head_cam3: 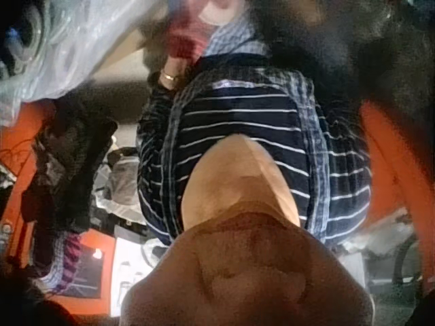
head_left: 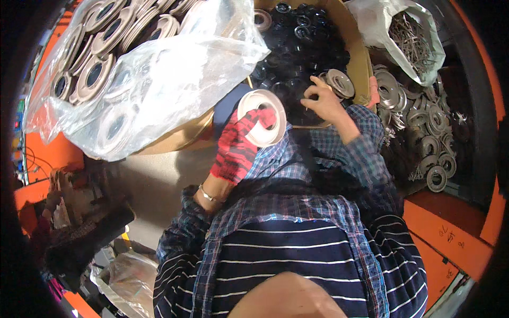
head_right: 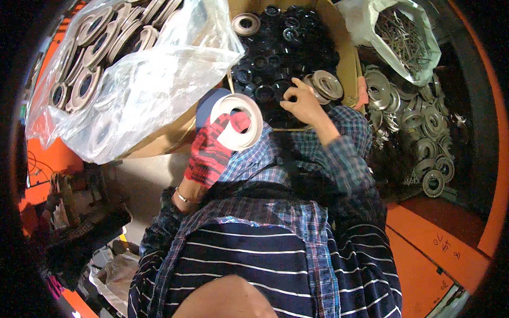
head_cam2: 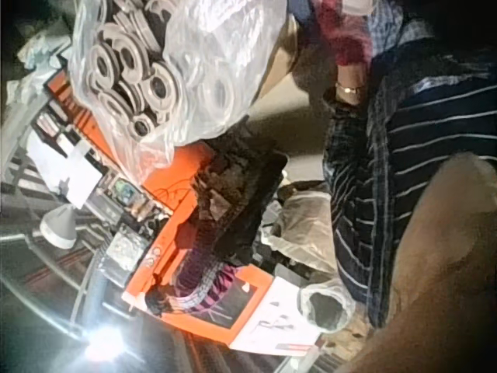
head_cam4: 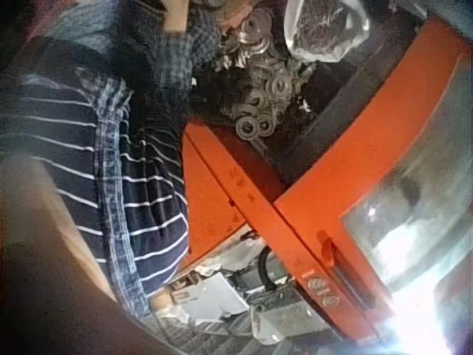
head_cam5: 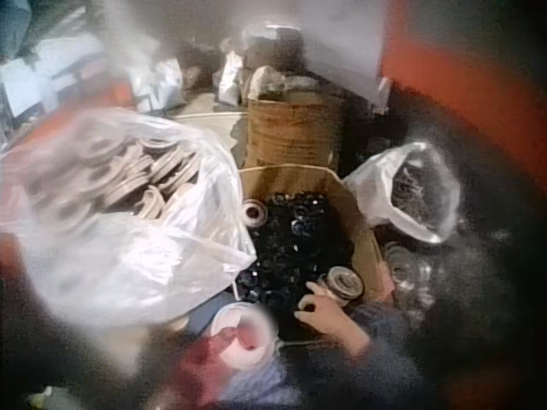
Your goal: The person sits on the floor and repeatedly picks a beige ring and a black ring, presses them together, and places the assembled pair into a cardboard box. The person handles the parts one at a time, using both hands to align and press the rings.
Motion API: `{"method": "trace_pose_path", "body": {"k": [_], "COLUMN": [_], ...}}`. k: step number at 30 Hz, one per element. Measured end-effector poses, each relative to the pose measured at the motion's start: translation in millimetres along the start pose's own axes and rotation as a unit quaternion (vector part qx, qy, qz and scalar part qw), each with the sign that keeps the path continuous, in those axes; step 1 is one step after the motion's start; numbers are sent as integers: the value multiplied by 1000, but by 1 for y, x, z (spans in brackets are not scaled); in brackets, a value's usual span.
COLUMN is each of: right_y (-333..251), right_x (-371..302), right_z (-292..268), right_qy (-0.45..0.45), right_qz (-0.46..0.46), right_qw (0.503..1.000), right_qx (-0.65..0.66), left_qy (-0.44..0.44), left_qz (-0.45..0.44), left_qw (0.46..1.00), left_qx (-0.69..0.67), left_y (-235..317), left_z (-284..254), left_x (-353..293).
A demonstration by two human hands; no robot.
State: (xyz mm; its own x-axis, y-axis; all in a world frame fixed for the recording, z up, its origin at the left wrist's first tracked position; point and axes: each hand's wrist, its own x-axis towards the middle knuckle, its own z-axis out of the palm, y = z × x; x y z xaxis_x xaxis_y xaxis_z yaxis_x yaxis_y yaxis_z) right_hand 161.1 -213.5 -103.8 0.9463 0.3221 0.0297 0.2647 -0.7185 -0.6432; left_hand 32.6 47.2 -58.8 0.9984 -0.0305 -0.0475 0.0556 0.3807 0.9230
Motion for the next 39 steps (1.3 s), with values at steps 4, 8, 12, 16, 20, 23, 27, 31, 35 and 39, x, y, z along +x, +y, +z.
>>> {"method": "trace_pose_path", "body": {"k": [4, 8, 12, 16, 20, 23, 27, 31, 35, 39], "right_y": [-72, -110, -116, -111, -103, -101, -108, -113, -103, -90], "right_x": [-28, -53, -64, -62, -60, -66, -70, -66, -70, -79], "right_z": [-34, -42, -29, -15, -18, -24, -17, -7, -18, -24], "right_qy": [-66, 26, 55, 34, -63, 43, 129, -12, -64, 78], "right_qz": [13, -196, -109, 122, 264, 28, -66, 210, 264, -68], "right_qw": [938, 977, 962, 852, 733, 949, 976, 685, 830, 983], "right_qx": [339, 82, 243, 508, 624, 310, 160, 698, 487, 153], "left_qy": [-19, -72, -53, 6, -70, -4, -35, -101, -43, -14], "left_qz": [-27, 160, 152, 91, 269, -31, 25, 226, 36, 20], "left_qw": [999, 927, 920, 965, 882, 988, 981, 901, 960, 991], "left_qx": [4, 331, 357, 247, 380, 148, 190, 356, 273, 131], "left_y": [3, 13, 24, 21, 24, 31, 32, 23, 24, 28], "left_z": [20, 25, 38, 64, 67, 57, 55, 63, 58, 56], "left_x": [13, 15, 6, -4, -1, 2, 1, -4, -4, -3]}}
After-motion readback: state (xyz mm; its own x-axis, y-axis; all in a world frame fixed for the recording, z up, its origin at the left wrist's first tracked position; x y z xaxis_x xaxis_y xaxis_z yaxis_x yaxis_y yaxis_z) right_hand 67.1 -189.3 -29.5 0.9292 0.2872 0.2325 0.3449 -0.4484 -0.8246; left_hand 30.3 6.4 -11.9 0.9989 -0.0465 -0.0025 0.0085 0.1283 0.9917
